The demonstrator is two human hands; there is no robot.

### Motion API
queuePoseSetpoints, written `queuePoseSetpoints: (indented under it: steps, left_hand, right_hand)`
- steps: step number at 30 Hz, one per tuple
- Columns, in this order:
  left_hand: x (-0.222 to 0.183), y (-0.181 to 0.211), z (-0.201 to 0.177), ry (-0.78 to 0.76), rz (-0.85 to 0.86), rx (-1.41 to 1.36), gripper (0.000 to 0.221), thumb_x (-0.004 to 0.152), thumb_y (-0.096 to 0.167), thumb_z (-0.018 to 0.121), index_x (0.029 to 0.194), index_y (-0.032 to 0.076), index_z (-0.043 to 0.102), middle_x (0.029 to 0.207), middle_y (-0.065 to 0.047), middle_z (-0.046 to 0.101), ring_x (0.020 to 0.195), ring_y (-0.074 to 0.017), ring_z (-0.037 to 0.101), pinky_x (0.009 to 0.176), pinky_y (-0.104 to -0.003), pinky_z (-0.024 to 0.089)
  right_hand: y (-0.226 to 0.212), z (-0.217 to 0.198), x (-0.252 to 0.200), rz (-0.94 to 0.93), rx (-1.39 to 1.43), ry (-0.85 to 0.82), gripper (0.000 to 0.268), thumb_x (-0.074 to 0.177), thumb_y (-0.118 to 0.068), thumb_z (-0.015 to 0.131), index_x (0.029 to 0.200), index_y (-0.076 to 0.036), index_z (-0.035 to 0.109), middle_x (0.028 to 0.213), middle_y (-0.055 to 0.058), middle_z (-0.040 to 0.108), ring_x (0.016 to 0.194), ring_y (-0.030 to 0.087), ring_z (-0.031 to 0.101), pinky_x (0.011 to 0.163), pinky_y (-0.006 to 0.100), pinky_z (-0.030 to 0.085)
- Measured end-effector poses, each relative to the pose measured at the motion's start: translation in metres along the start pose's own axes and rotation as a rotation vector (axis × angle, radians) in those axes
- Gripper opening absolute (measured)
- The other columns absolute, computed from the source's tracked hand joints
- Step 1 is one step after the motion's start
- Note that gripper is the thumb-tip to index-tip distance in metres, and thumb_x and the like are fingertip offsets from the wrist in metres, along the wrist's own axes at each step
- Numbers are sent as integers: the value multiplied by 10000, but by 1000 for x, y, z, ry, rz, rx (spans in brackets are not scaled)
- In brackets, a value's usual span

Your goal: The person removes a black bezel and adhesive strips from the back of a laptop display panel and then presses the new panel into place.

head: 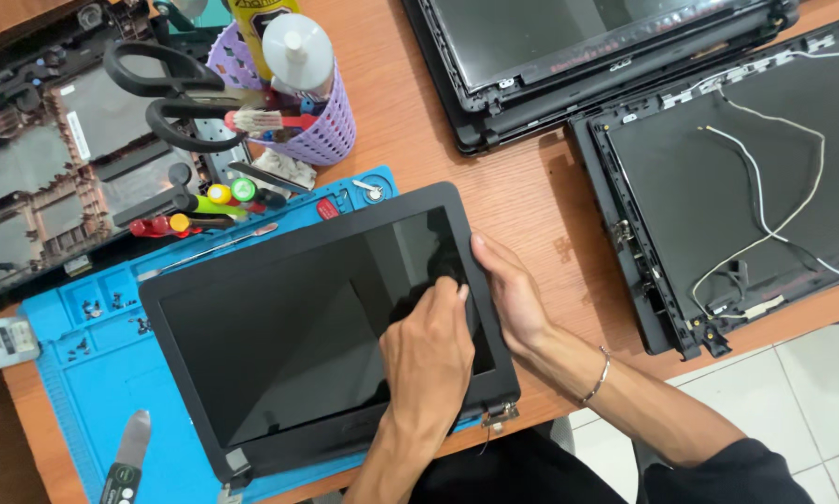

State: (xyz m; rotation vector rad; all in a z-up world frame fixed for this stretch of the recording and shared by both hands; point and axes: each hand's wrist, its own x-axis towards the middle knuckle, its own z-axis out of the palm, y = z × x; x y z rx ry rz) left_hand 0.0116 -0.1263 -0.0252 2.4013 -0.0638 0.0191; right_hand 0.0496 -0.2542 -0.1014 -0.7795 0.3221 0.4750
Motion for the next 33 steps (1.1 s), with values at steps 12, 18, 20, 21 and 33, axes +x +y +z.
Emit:
queuePoseSetpoints:
  steps: [12,18,20,21,33]
  left_hand:
    - [16,4,-8,121,-22,-30,169,1004,144,574,866,48,588,768,-152,695,662,-406,669,536,-492,510]
    - [12,2,-4,25,-58,62,210,1004,166,575,830,50,565,749,-144,691,654,-404,668,540,-514,504]
    - [9,3,-3,6,-87,65,204,1000,166,575,835,48,556,744,-143,686,645,-401,667,535,-517,502]
    - [8,3,-2,-3,-99,65,202,998,166,574,837,47,552,742,-142,684,640,-400,667,533,-518,502]
    - [11,1,-6,54,-22,-1,194,1012,144,579,852,39,546,761,-143,675,665,-388,674,538,-489,503]
  right_hand:
    - [-4,12,-1,0,-43,-14,499,1068,-258,470,1463,45,515,1336,139,639,1198,189,603,1055,341,473]
    - [-8,16,-1,22,-36,-25,512,1044,-264,455,1466,22,504,1365,132,636,1234,192,595,1077,337,461]
    - [-6,19,-2,0,-73,2,512,1045,-264,461,1460,31,516,1361,135,639,1239,193,594,1082,338,455]
    - [-6,19,-1,-13,-92,16,512,1046,-264,464,1457,36,522,1360,137,641,1241,193,594,1085,338,452]
    - [-6,16,-4,4,-67,-18,488,1062,-293,468,1428,18,555,1265,126,664,1131,179,620,1016,344,486]
